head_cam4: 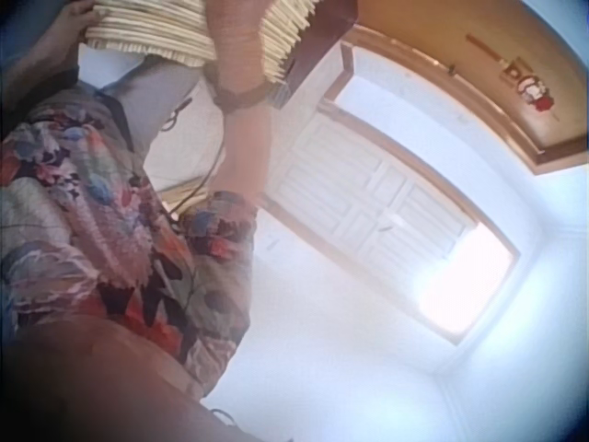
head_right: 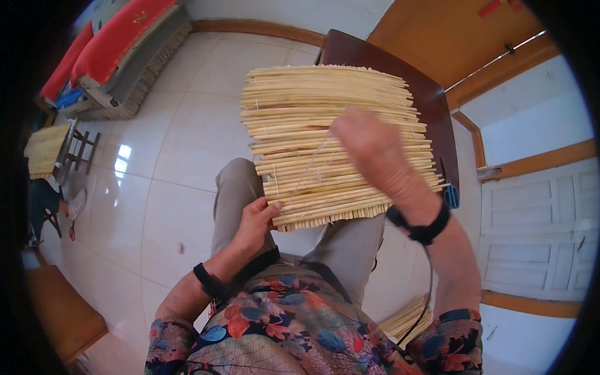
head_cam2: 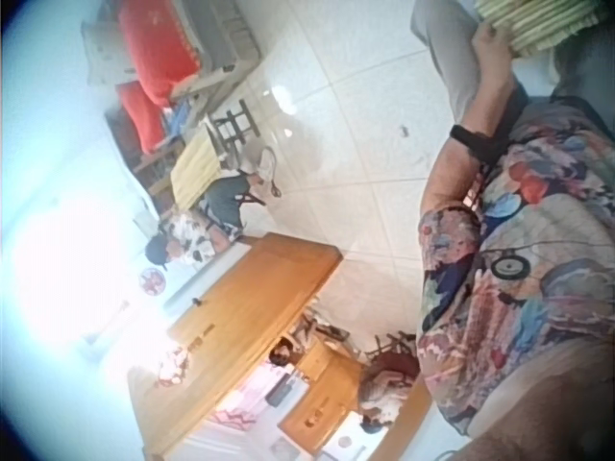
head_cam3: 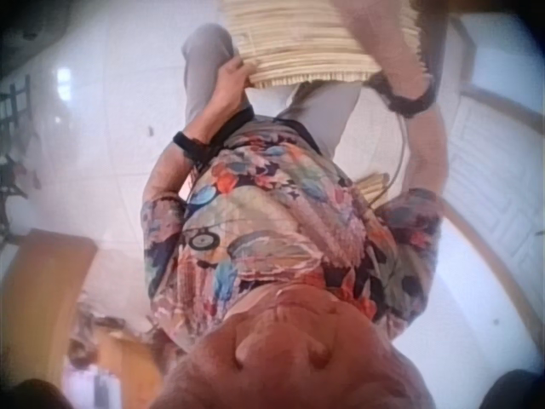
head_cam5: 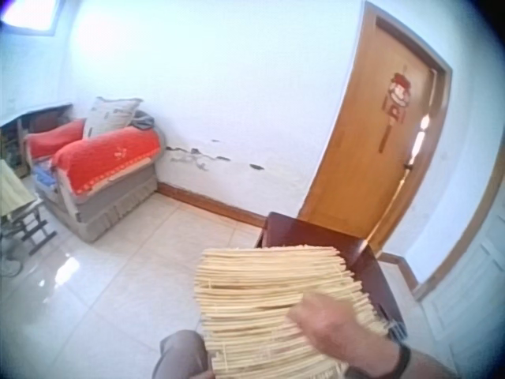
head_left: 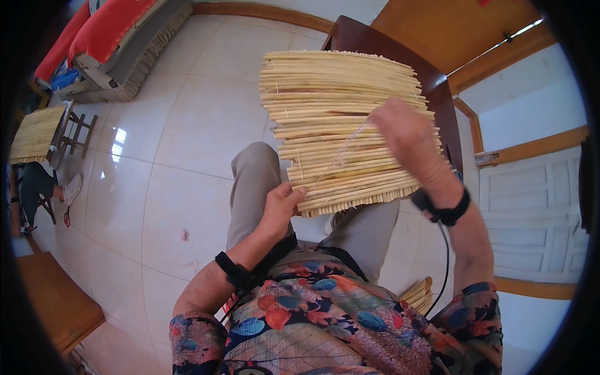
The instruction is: The person weaves together a bamboo mat using thread, threading it through the slats and tying knots by hand to secure the structure.
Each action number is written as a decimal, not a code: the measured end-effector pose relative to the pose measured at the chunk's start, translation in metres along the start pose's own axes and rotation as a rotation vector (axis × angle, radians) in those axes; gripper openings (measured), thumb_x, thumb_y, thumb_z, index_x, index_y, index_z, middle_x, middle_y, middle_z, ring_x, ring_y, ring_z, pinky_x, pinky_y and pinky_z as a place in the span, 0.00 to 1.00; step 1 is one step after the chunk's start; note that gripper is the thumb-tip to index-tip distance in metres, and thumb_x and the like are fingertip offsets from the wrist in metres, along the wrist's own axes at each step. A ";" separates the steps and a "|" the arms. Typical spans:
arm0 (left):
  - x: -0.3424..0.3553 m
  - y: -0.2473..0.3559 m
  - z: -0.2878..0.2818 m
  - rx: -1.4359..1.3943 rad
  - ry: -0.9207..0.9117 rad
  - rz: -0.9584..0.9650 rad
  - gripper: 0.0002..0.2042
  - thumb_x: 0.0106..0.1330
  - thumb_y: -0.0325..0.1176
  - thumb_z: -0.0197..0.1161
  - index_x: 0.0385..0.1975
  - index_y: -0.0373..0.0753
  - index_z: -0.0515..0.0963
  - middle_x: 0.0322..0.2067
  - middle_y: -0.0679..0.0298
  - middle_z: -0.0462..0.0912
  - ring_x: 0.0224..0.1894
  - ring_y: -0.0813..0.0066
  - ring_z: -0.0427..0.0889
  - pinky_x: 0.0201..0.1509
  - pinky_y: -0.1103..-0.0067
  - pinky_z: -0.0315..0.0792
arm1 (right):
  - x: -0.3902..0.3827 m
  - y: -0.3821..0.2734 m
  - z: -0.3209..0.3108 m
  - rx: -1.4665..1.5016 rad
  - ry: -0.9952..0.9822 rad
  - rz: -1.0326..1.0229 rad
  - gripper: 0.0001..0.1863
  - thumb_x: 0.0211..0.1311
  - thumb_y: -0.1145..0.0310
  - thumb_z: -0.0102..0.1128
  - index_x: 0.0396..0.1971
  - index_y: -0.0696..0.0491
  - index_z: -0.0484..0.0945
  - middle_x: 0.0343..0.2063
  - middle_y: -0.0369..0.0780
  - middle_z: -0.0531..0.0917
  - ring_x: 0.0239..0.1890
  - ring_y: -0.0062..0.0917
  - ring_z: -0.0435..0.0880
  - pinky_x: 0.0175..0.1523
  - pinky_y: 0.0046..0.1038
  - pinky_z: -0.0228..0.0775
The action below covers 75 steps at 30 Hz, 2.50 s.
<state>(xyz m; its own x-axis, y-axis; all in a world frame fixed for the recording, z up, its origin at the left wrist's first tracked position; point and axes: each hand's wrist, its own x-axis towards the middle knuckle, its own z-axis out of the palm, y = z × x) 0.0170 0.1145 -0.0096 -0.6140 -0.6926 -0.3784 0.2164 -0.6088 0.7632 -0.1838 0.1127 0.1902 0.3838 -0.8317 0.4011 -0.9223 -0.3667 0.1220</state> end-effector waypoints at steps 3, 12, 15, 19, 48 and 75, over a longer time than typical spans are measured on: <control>-0.006 0.008 0.007 -0.122 -0.006 0.013 0.12 0.62 0.33 0.52 0.43 0.34 0.71 0.34 0.64 0.78 0.31 0.80 0.76 0.31 0.82 0.71 | 0.002 0.004 -0.018 0.176 -0.052 0.113 0.04 0.48 0.77 0.55 0.26 0.56 0.72 0.21 0.39 0.69 0.25 0.30 0.72 0.28 0.25 0.65; 0.003 0.008 0.001 -0.214 -0.159 -0.095 0.14 0.61 0.32 0.53 0.46 0.35 0.69 0.40 0.64 0.76 0.42 0.75 0.76 0.47 0.78 0.71 | -0.010 -0.011 -0.004 1.313 -0.265 0.833 0.06 0.61 0.70 0.50 0.26 0.56 0.71 0.25 0.34 0.74 0.17 0.09 0.64 0.21 0.14 0.60; 0.007 0.006 0.000 -0.182 -0.191 -0.116 0.15 0.61 0.32 0.53 0.46 0.34 0.69 0.41 0.63 0.76 0.43 0.75 0.76 0.47 0.77 0.71 | -0.004 -0.017 -0.011 1.644 -0.150 0.878 0.05 0.61 0.70 0.49 0.28 0.55 0.69 0.24 0.35 0.73 0.13 0.07 0.59 0.16 0.10 0.54; 0.009 -0.001 -0.003 -0.132 -0.158 -0.115 0.15 0.62 0.32 0.53 0.46 0.32 0.69 0.41 0.61 0.76 0.43 0.74 0.76 0.47 0.77 0.71 | 0.006 -0.019 -0.030 1.761 -0.017 0.863 0.04 0.60 0.72 0.50 0.29 0.55 0.67 0.23 0.34 0.72 0.14 0.07 0.57 0.16 0.08 0.49; 0.009 0.005 -0.004 -0.211 -0.283 -0.274 0.20 0.58 0.35 0.56 0.46 0.26 0.67 0.40 0.55 0.76 0.41 0.67 0.78 0.44 0.71 0.74 | -0.025 0.097 -0.036 -0.301 0.158 0.168 0.10 0.57 0.74 0.44 0.36 0.57 0.73 0.29 0.42 0.74 0.31 0.31 0.73 0.35 0.27 0.68; -0.007 0.001 0.002 -0.458 -0.197 -0.238 0.15 0.60 0.25 0.49 0.48 0.32 0.63 0.41 0.53 0.74 0.43 0.59 0.76 0.43 0.60 0.74 | -0.058 -0.019 0.082 0.935 -0.501 0.451 0.06 0.52 0.73 0.56 0.30 0.56 0.72 0.24 0.36 0.73 0.28 0.19 0.72 0.34 0.20 0.64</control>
<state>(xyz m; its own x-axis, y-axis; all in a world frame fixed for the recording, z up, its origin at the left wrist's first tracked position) 0.0203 0.1198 -0.0055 -0.8075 -0.4564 -0.3738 0.3353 -0.8764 0.3457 -0.1854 0.1337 0.0898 0.1961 -0.9612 -0.1942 -0.6661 0.0148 -0.7457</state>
